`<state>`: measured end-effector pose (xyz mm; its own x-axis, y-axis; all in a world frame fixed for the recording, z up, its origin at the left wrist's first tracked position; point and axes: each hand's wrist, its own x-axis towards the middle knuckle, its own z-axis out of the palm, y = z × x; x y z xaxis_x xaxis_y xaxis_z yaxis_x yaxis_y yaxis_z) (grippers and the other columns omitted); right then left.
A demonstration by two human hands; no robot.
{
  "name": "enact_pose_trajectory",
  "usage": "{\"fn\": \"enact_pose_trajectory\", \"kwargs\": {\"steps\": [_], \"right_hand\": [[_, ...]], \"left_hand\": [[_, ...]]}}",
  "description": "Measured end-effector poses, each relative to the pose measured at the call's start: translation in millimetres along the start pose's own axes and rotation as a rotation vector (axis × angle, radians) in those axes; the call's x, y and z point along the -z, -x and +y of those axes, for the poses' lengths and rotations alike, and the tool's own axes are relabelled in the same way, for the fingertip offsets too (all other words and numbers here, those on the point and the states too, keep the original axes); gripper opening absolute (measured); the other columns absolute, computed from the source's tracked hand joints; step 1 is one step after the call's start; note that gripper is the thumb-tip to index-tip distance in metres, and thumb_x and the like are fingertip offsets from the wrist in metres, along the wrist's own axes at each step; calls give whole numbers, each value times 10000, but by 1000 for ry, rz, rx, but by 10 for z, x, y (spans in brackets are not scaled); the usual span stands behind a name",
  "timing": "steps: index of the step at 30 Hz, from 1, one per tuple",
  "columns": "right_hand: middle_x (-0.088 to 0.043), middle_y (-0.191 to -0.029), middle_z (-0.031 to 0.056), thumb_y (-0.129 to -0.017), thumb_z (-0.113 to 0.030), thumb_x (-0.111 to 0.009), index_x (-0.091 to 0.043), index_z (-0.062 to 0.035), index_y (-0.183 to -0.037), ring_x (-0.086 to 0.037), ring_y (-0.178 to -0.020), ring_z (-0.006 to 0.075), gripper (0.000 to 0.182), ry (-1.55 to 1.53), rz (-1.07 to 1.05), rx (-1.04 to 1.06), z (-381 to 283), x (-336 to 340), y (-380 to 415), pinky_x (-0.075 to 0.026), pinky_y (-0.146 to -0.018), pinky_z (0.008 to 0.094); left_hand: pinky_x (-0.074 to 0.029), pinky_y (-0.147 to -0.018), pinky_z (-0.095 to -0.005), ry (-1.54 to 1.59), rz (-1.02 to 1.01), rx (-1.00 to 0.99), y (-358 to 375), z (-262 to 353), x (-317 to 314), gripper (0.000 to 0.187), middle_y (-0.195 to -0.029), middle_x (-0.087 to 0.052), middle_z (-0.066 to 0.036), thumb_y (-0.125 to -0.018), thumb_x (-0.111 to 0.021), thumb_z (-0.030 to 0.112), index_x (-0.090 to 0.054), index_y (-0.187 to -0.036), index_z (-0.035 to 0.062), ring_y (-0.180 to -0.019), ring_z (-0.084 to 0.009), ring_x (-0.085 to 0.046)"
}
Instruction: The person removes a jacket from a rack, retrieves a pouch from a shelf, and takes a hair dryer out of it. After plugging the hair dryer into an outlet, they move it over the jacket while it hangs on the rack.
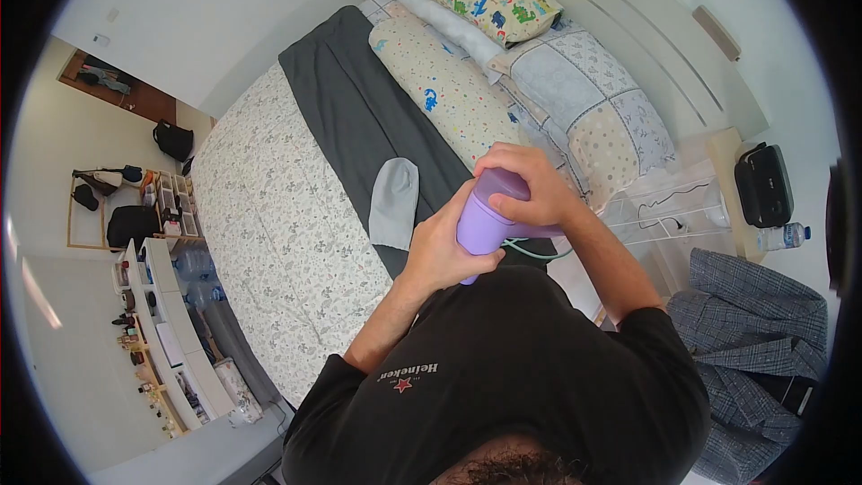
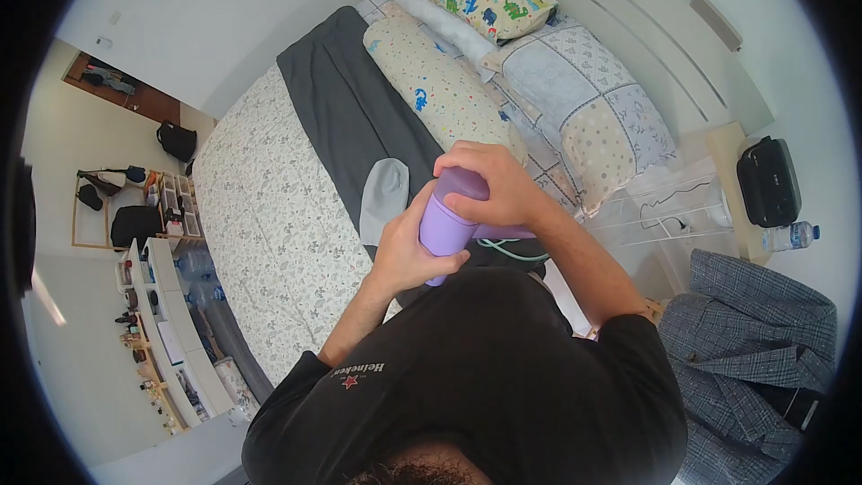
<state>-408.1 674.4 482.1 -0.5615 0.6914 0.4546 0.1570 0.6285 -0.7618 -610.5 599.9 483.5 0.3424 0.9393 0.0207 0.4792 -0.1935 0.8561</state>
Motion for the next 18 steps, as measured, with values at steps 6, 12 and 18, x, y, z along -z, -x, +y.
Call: {"fn": "enact_pose_trajectory", "kwargs": {"steps": [6,12,18], "right_hand": [[-627,-904,128,-764,-278,-682,-638,-44,-1041,-613,-818,287,365,-37,-12,0,87,5,19,-476,-732,356],[-632,-957,70,-816,-294,-662,-607,-54,-1127,-624,-847,190,397,-71,375,-10,113,180,68,-488,-752,317],[-649,-1008,51,-954,-406,-541,-580,-88,-1197,-629,-835,157,403,-743,583,-491,442,414,295,-479,-687,265]], "left_hand": [[-537,-852,-396,9,-9,4,15,36,-10,953,-1094,-677,-186,-606,-814,295,-408,-1439,70,-979,-337,-691],[-546,-878,-395,-68,71,-9,83,-144,-43,958,-1153,-670,-184,-614,-814,311,-406,-1451,88,-1029,-326,-684],[-513,-956,-388,-124,150,-84,144,-330,-65,986,-1192,-655,-205,-618,-828,304,-383,-1462,54,-1103,-347,-659]]}}
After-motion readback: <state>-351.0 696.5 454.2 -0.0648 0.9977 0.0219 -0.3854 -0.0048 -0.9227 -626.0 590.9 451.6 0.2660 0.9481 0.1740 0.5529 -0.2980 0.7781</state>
